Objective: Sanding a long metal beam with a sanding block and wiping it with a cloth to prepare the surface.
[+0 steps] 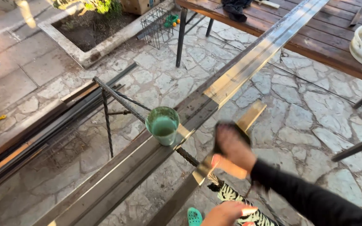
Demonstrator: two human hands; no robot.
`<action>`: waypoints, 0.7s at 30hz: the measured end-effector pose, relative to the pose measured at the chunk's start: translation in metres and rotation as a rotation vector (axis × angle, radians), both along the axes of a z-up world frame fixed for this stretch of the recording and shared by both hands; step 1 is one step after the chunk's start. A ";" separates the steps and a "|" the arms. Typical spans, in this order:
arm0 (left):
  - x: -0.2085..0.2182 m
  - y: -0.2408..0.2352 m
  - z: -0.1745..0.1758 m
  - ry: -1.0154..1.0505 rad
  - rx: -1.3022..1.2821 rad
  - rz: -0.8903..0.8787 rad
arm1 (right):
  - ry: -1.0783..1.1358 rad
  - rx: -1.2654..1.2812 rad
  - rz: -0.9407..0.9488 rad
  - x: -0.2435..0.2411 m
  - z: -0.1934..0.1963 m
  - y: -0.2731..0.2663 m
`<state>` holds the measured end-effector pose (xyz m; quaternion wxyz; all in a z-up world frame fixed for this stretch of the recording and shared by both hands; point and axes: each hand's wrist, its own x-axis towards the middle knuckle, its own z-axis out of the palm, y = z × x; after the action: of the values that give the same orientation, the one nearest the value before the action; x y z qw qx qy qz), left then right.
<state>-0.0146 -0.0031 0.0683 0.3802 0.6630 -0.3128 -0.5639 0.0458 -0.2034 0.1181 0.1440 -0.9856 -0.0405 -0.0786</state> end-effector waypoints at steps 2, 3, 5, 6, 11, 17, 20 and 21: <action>-0.016 -0.011 0.013 -0.643 -0.683 -0.038 | -0.099 0.060 -0.192 0.023 -0.027 -0.064; -0.018 -0.026 0.009 -0.859 -0.702 -0.100 | -0.181 -0.244 -0.311 0.034 -0.059 -0.109; -0.025 -0.046 0.003 -1.057 -0.701 -0.163 | -0.244 -0.540 -0.416 0.050 -0.073 -0.132; -0.029 -0.052 0.000 -1.045 -0.492 -0.356 | -0.038 -0.252 -0.466 0.049 -0.051 -0.120; -0.042 -0.075 -0.045 -1.088 -0.182 -0.832 | 0.225 0.022 -0.474 0.038 -0.018 -0.094; -0.045 -0.070 -0.090 -1.129 -0.461 -0.661 | 0.277 0.044 -0.478 0.037 -0.003 -0.087; -0.046 -0.064 -0.085 -1.190 -0.625 -0.536 | 0.310 0.023 -0.483 0.037 -0.001 -0.086; -0.044 -0.058 -0.065 -1.127 -0.683 -0.401 | 0.299 0.025 -0.471 0.037 0.000 -0.086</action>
<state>-0.0589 -0.0606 0.0034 0.2354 0.6276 -0.7395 -0.0623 0.0829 -0.2897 0.1185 0.1382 -0.9667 0.2124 0.0359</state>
